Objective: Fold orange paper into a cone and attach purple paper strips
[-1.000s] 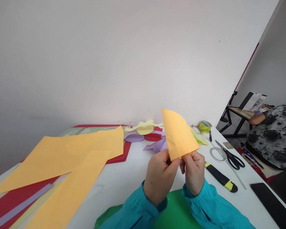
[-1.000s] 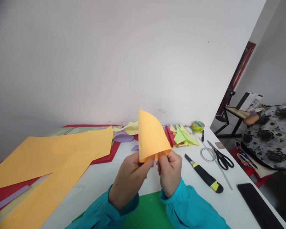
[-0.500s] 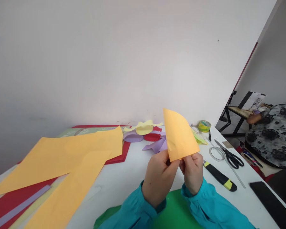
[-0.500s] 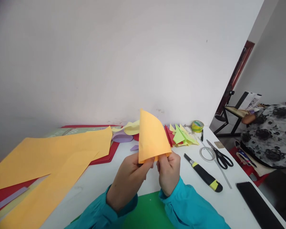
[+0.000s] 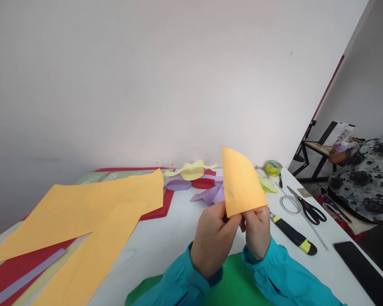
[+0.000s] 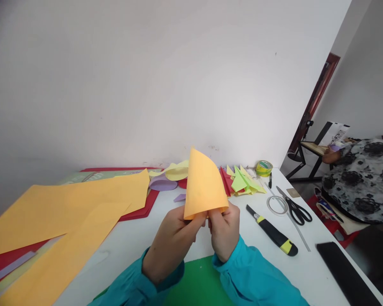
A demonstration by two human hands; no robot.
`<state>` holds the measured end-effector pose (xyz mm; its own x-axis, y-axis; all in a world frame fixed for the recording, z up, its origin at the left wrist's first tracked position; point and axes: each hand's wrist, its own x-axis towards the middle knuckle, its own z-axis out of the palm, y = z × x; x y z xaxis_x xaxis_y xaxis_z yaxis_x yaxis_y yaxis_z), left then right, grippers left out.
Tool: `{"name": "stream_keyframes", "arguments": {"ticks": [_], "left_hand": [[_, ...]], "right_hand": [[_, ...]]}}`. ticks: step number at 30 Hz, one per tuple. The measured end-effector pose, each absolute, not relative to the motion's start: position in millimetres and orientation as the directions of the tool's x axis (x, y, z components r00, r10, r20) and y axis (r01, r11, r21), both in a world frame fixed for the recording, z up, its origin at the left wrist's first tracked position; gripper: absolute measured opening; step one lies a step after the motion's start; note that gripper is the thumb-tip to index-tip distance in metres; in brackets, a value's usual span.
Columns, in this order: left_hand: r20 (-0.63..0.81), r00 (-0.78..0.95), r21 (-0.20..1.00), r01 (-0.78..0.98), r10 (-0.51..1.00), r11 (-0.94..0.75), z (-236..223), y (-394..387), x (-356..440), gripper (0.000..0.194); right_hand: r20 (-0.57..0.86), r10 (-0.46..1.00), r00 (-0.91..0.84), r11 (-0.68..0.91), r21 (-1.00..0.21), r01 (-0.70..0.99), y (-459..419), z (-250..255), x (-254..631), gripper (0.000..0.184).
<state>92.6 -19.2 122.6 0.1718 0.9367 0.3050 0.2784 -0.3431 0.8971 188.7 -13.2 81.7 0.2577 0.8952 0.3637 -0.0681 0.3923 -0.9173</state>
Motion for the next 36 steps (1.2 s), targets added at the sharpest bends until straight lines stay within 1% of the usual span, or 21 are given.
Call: {"name": "stream_keyframes", "arguments": {"ticks": [6, 10, 12, 16, 20, 24, 28, 32, 36], "left_hand": [[0.315, 0.139, 0.899, 0.274, 0.939, -0.342, 122.8, -18.7, 92.6, 0.026], [0.334, 0.045, 0.908, 0.255, 0.942, -0.334, 123.3, -18.6, 91.3, 0.024], [0.334, 0.009, 0.917, 0.23, 0.942, -0.327, 122.7, -18.3, 91.4, 0.024], [0.322, 0.044, 0.923, 0.21, 0.946, -0.324, 120.4, -18.1, 93.5, 0.027], [0.377, 0.057, 0.884, 0.277, 0.924, -0.378, 118.4, -18.6, 94.9, 0.024], [0.443, 0.077, 0.827, 0.35, 0.893, -0.44, 116.4, -18.7, 94.8, 0.022], [0.469, 0.072, 0.797, 0.396, 0.88, -0.457, 114.2, -17.8, 94.7, 0.02], [0.462, 0.039, 0.812, 0.384, 0.886, -0.44, 114.2, -17.6, 93.5, 0.021], [0.434, 0.027, 0.84, 0.35, 0.9, -0.415, 115.3, -18.1, 91.9, 0.02]], "right_hand": [[0.353, 0.901, 0.253, 0.377, -0.925, -0.053, -13.3, 80.6, 188.5, 0.032], [0.39, 0.876, 0.283, 0.402, -0.916, 0.016, -16.0, 83.0, 190.4, 0.035], [0.394, 0.871, 0.295, 0.405, -0.914, 0.023, -17.4, 84.3, 190.8, 0.035], [0.365, 0.886, 0.285, 0.385, -0.923, -0.017, -17.4, 84.5, 189.9, 0.036], [0.336, 0.899, 0.282, 0.352, -0.936, -0.008, -16.1, 85.0, 188.9, 0.031], [0.335, 0.896, 0.291, 0.352, -0.936, -0.008, -15.7, 83.1, 188.0, 0.036], [0.333, 0.894, 0.301, 0.357, -0.934, -0.029, -14.6, 77.8, 187.8, 0.039], [0.349, 0.893, 0.282, 0.367, -0.93, -0.011, -13.6, 77.6, 190.0, 0.039], [0.343, 0.889, 0.304, 0.361, -0.933, -0.004, -14.9, 81.9, 190.8, 0.037]]}}
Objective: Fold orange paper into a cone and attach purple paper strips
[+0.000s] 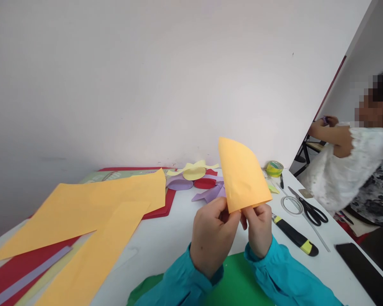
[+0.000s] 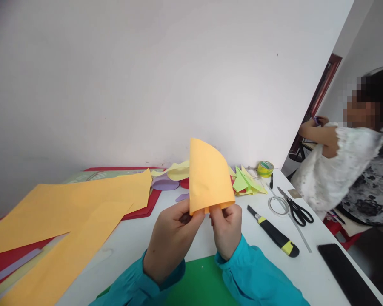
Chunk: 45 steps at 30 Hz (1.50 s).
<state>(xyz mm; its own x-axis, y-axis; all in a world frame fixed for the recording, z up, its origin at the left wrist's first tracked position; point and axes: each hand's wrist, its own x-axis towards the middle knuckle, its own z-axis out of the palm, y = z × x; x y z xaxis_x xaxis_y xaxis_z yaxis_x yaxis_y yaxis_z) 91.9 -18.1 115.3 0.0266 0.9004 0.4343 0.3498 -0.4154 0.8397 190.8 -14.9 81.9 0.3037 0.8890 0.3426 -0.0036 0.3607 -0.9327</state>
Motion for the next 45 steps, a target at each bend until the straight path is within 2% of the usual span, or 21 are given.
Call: {"name": "stream_keyframes", "arguments": {"ticks": [7, 12, 15, 19, 26, 30, 35, 41, 45], "left_hand": [[0.374, 0.105, 0.87, 0.304, 0.921, -0.388, 114, -18, 95, 0.021], [0.424, 0.082, 0.831, 0.361, 0.902, -0.424, 114, -18, 94, 0.018], [0.429, 0.066, 0.841, 0.335, 0.901, -0.425, 116, -18, 92, 0.019], [0.412, 0.083, 0.865, 0.279, 0.908, -0.418, 115, -17, 92, 0.019], [0.388, 0.123, 0.848, 0.341, 0.913, -0.407, 111, -16, 94, 0.019], [0.417, 0.123, 0.841, 0.325, 0.901, -0.433, 114, -16, 92, 0.018], [0.416, 0.033, 0.858, 0.319, 0.909, -0.404, 118, -17, 88, 0.019], [0.381, 0.073, 0.888, 0.248, 0.922, -0.387, 117, -18, 89, 0.021], [0.401, 0.113, 0.876, 0.244, 0.909, -0.416, 116, -17, 92, 0.023]], "right_hand": [[0.286, 0.907, 0.308, 0.331, -0.938, -0.106, -15, 78, 188, 0.043], [0.287, 0.905, 0.312, 0.324, -0.943, -0.073, -12, 72, 190, 0.044], [0.305, 0.907, 0.291, 0.337, -0.939, -0.067, -13, 75, 189, 0.042], [0.303, 0.907, 0.292, 0.348, -0.93, -0.117, -15, 82, 186, 0.035], [0.267, 0.915, 0.303, 0.346, -0.905, -0.247, -10, 71, 185, 0.038], [0.28, 0.915, 0.29, 0.351, -0.908, -0.23, -10, 70, 186, 0.034], [0.312, 0.92, 0.239, 0.346, -0.931, -0.118, -12, 76, 188, 0.042], [0.318, 0.919, 0.234, 0.367, -0.905, -0.214, -12, 79, 187, 0.029], [0.279, 0.929, 0.242, 0.336, -0.91, -0.244, -14, 80, 185, 0.035]]}}
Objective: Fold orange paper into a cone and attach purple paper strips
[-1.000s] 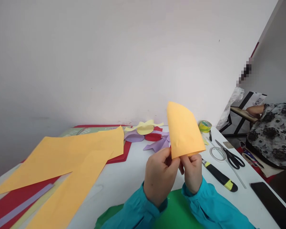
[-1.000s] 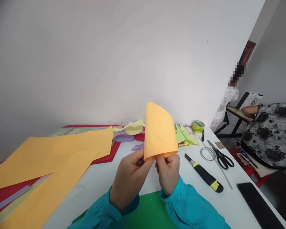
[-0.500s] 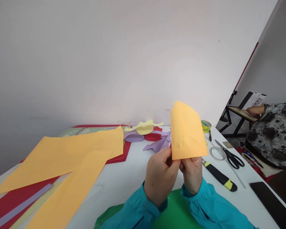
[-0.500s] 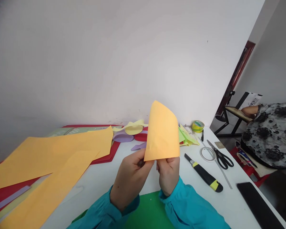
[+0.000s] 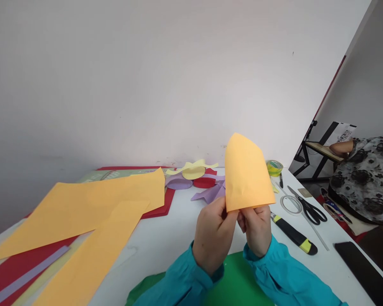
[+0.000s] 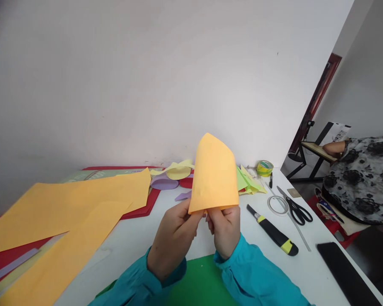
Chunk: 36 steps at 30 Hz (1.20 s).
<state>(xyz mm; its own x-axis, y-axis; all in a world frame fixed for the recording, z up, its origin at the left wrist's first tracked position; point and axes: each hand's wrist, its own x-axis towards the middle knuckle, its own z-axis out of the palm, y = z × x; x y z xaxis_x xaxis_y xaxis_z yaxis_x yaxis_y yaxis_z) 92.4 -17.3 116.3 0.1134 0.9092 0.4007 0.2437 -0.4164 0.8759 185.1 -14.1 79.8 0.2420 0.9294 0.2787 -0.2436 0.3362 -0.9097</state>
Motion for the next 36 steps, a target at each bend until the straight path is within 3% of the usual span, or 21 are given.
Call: {"name": "stream_keyframes", "arguments": {"ticks": [5, 10, 25, 31, 36], "left_hand": [[0.427, 0.132, 0.851, 0.276, 0.895, -0.447, 117, -18, 93, 0.018], [0.426, 0.1, 0.865, 0.246, 0.899, -0.438, 118, -18, 91, 0.018], [0.424, 0.129, 0.874, 0.202, 0.897, -0.442, 119, -19, 93, 0.019], [0.426, 0.064, 0.893, 0.131, 0.903, -0.43, 122, -20, 91, 0.019], [0.405, 0.067, 0.911, 0.058, 0.912, -0.409, 125, -21, 92, 0.018]], "right_hand": [[0.282, 0.921, 0.267, 0.358, -0.884, -0.3, -13, 72, 186, 0.037], [0.33, 0.897, 0.294, 0.405, -0.881, -0.246, -11, 71, 189, 0.038], [0.271, 0.917, 0.291, 0.352, -0.894, -0.278, -13, 77, 185, 0.036], [0.302, 0.922, 0.243, 0.35, -0.917, -0.191, -13, 76, 188, 0.043], [0.339, 0.911, 0.235, 0.392, -0.89, -0.232, -13, 75, 189, 0.036]]}}
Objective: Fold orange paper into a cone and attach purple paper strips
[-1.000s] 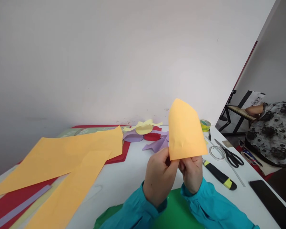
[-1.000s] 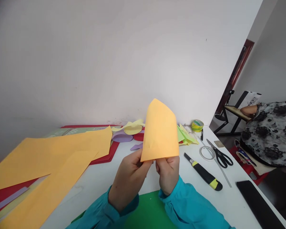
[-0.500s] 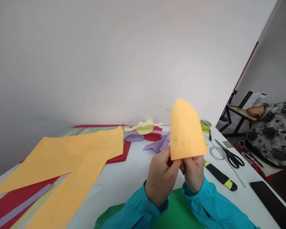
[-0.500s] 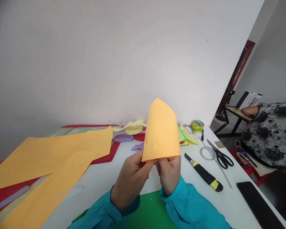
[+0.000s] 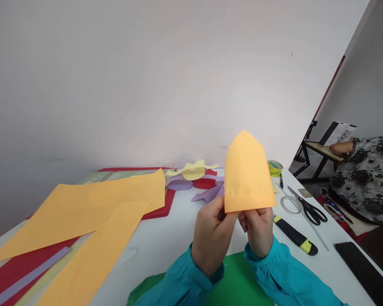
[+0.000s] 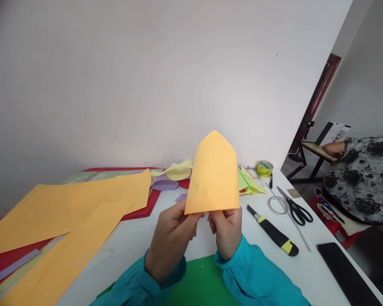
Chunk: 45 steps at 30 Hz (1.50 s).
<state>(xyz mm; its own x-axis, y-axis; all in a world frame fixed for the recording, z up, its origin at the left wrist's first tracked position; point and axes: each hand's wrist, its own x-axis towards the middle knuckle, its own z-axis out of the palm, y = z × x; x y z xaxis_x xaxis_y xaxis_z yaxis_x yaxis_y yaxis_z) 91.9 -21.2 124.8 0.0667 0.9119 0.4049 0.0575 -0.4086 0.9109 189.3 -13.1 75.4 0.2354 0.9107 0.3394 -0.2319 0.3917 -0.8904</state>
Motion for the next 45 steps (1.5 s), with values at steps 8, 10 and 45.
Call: {"name": "stream_keyframes", "arguments": {"ticks": [8, 10, 45], "left_hand": [[0.454, 0.052, 0.88, 0.134, 0.89, -0.456, 123, -20, 91, 0.021], [0.456, 0.041, 0.874, 0.165, 0.889, -0.456, 123, -20, 91, 0.022], [0.246, 0.034, 0.969, -0.04, 0.969, -0.245, 121, -16, 94, 0.02]], "right_hand": [[0.374, 0.889, 0.266, 0.43, -0.88, -0.2, -11, 68, 189, 0.033], [0.36, 0.89, 0.279, 0.418, -0.89, -0.183, -12, 70, 189, 0.034], [0.343, 0.913, 0.223, 0.377, -0.916, -0.135, -13, 79, 190, 0.043]]}}
